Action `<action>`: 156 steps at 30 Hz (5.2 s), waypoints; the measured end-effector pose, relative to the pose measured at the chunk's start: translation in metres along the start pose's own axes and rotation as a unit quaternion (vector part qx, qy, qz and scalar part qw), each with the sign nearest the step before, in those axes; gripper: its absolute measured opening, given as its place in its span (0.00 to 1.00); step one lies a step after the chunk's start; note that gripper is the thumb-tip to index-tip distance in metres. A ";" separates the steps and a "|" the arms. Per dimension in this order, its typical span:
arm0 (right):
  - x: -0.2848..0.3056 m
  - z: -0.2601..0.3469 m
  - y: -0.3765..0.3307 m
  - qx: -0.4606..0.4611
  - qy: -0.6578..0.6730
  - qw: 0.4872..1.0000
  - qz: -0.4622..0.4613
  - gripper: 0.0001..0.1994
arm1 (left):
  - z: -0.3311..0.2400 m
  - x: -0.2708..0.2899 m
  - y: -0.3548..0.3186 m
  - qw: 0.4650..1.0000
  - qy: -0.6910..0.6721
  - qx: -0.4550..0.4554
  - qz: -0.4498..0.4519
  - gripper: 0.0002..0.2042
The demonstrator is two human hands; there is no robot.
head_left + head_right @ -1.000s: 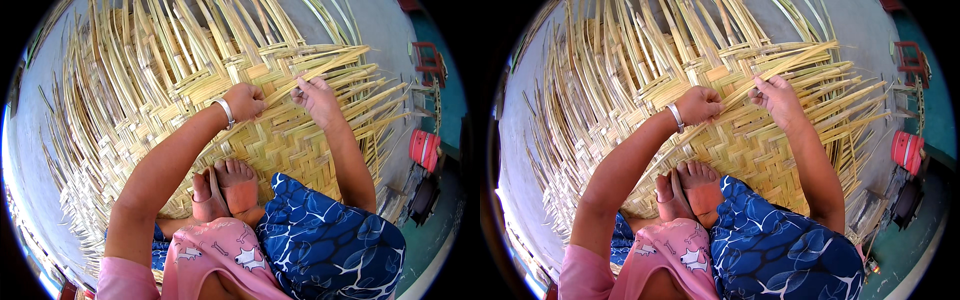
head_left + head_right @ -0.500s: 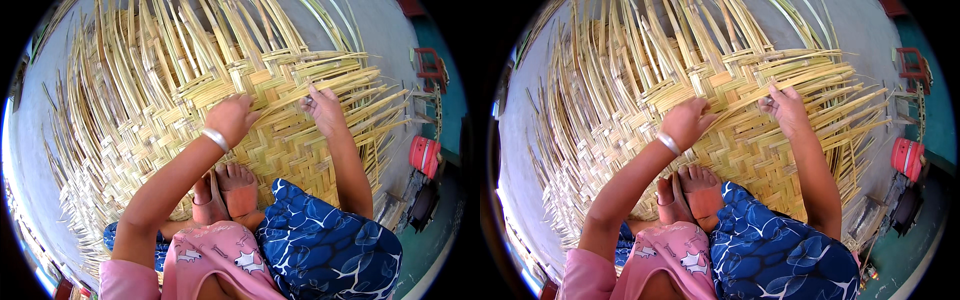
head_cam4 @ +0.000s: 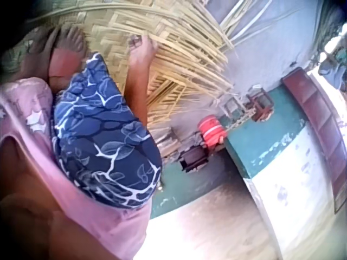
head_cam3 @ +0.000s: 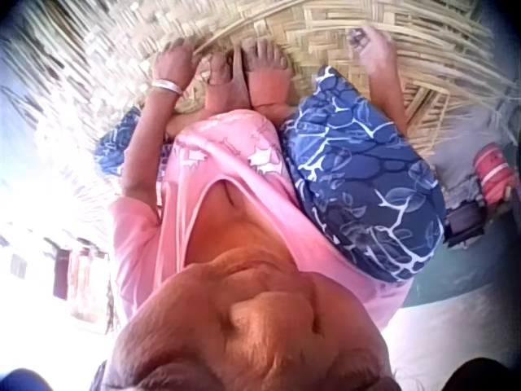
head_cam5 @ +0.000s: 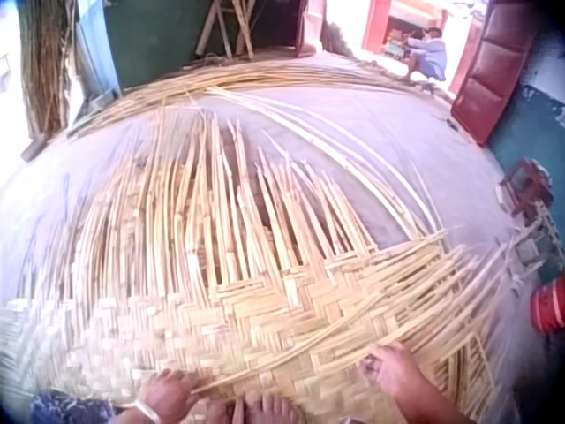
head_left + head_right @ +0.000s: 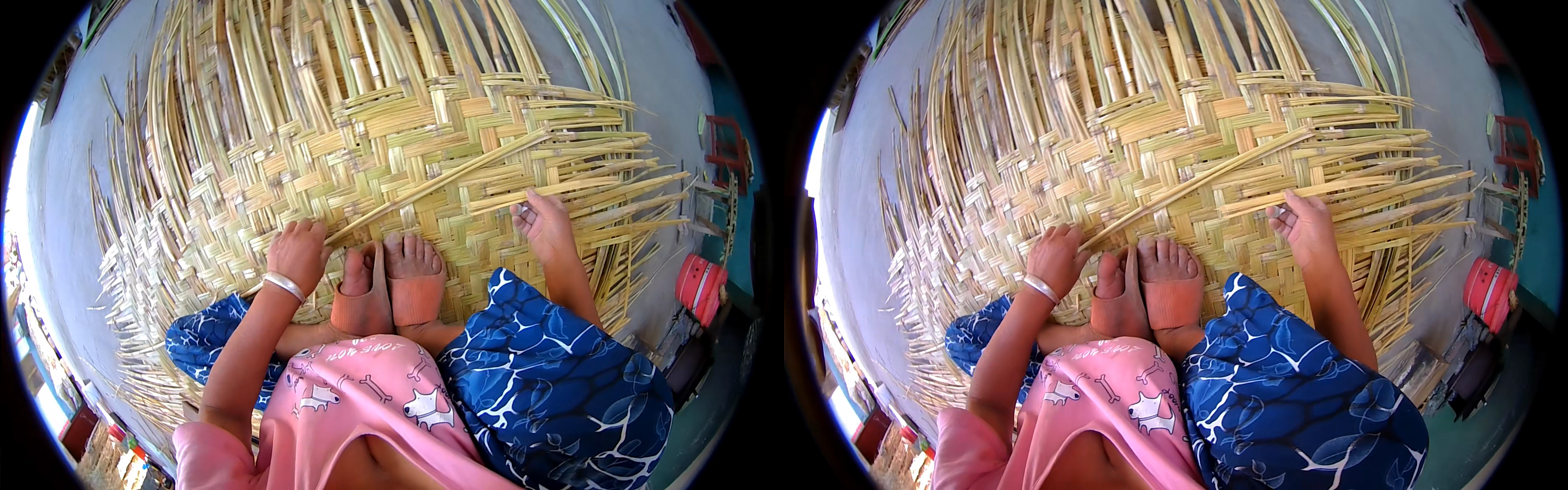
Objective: The person sits on the floor and weaves a large flat mat using dried palm leaves. They interlace the leaves by hand, pulling and tucking them into the existing weave to expand the mat's surface.
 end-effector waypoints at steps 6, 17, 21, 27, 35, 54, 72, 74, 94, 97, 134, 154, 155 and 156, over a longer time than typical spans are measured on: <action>-0.013 -0.033 -0.034 -0.216 -0.130 0.966 0.052 0.18 | 0.012 -0.013 -0.010 0.989 -0.137 0.045 -0.028 0.08; -0.147 -0.065 -0.052 -0.149 0.072 0.933 0.319 0.15 | 0.007 0.068 -0.029 0.923 0.135 -0.153 -0.327 0.17; -0.158 -0.055 -0.051 -0.120 0.095 0.941 0.300 0.13 | 0.023 0.094 -0.021 0.937 0.059 -0.082 -0.336 0.16; -0.142 -0.043 -0.022 -0.084 0.109 0.948 0.286 0.10 | 0.055 0.057 -0.033 0.977 -0.113 0.009 -0.180 0.16; -0.123 -0.017 0.006 -0.042 0.124 0.951 0.281 0.10 | 0.096 0.019 -0.049 0.978 -0.180 0.046 -0.100 0.14; -0.192 -0.069 -0.073 -0.081 -0.039 0.916 0.390 0.11 | 0.038 0.082 -0.017 0.932 -0.357 -0.063 -0.015 0.10; -0.157 -0.079 -0.051 -0.143 0.059 0.926 0.344 0.12 | 0.046 0.055 -0.025 0.858 -0.503 -0.060 0.079 0.08; -0.159 -0.077 -0.057 -0.120 0.035 0.933 0.337 0.12 | 0.046 0.052 -0.023 0.848 -0.520 -0.064 0.076 0.09; -0.129 -0.090 0.002 0.042 0.006 0.992 0.122 0.10 | 0.106 0.111 -0.073 0.963 -0.257 0.060 0.045 0.16; -0.129 -0.092 0.008 0.012 0.047 0.985 0.167 0.11 | 0.118 0.123 -0.087 0.995 -0.072 0.047 -0.042 0.14; -0.305 -0.045 0.022 0.040 -0.280 0.887 0.365 0.21 | 0.236 0.088 0.067 0.784 -0.528 0.269 -0.187 0.15; -0.374 -0.051 0.067 0.216 -0.600 0.721 0.271 0.17 | 0.237 0.061 0.156 0.978 0.155 0.129 -0.042 0.11; -0.372 -0.044 0.070 0.229 -0.625 0.697 0.268 0.17 | 0.233 0.059 0.159 0.968 0.208 0.130 0.053 0.23; -0.368 -0.042 0.081 0.236 -0.631 0.693 0.258 0.16 | 0.227 0.060 0.158 0.965 0.224 0.124 0.051 0.22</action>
Point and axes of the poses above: each hand's wrist, its own y-axis towards the middle knuckle, its own x-axis out of the back of the hand, z = x × y, the point moved 3 cm from there along y, towards the middle knuckle, and after that the axes turned 15 degrees about y, right-handed, at the moved point
